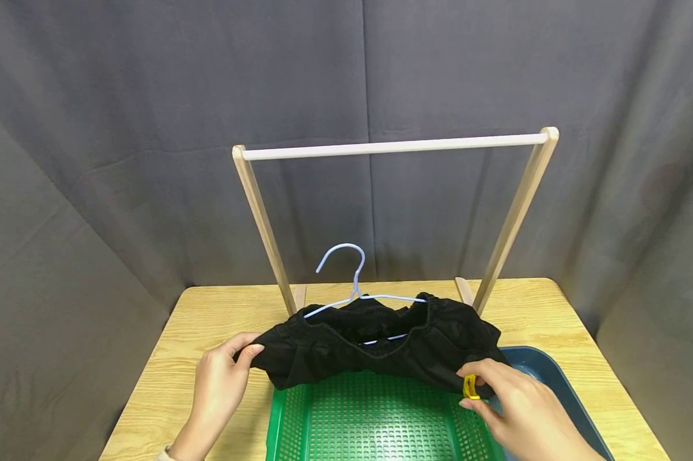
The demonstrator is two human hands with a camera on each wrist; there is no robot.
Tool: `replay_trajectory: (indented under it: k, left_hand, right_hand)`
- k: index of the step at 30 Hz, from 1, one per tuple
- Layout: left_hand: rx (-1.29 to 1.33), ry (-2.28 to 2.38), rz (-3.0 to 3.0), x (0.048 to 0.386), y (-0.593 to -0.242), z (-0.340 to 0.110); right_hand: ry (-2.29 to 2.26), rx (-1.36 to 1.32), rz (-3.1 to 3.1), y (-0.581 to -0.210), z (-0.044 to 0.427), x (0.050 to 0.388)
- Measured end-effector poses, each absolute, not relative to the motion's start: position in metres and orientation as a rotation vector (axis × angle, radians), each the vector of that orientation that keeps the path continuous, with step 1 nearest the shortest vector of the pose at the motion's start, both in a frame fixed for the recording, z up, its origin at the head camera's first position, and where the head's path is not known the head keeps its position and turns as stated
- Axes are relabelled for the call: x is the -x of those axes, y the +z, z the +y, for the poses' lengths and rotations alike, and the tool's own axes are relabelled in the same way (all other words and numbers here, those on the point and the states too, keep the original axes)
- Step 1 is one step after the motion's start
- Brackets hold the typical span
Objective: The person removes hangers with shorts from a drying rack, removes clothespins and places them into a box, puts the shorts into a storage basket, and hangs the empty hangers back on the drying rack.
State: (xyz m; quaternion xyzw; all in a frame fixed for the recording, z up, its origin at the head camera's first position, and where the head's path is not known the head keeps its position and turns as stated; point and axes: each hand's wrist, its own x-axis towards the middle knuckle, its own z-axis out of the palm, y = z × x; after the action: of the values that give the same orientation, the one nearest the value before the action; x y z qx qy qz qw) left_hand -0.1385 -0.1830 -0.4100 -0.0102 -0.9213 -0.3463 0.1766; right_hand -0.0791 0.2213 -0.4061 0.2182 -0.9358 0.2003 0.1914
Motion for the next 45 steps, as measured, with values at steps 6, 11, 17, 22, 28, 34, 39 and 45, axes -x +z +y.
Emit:
replay_trajectory:
  k: [6,11,17,22,28,34,39,45]
  left_hand:
    - [0.032,-0.965,-2.604,0.137,-0.41,-0.184]
    - [0.018,-0.973,-2.624,0.136,-0.411,-0.185]
    - [0.021,-0.962,-2.631,0.135,-0.411,-0.186]
    - [0.036,-0.954,-2.62,0.137,-0.41,-0.186]
    - [0.042,-0.949,-2.605,0.137,-0.41,-0.185]
    - [0.054,-0.953,-2.598,0.136,-0.41,-0.184]
    - [0.036,-0.951,-2.602,0.136,-0.41,-0.185]
    - [0.026,-0.957,-2.61,0.136,-0.409,-0.186]
  right_hand:
    - [0.493,-0.55,-2.666,-0.408,0.242,0.079]
    - [0.469,-0.436,-2.81,-0.408,0.256,0.078]
    - [0.423,-0.364,-2.97,-0.412,0.273,0.079]
    - [0.471,-0.264,-3.153,-0.416,0.285,0.089]
    - [0.479,-0.164,-3.341,-0.433,0.3,0.107]
    - [0.434,-0.178,-3.417,-0.457,0.314,0.116]
    - [0.449,-0.19,-3.465,-0.475,0.318,0.119]
    - [0.449,-0.232,-3.503,-0.494,0.317,0.12]
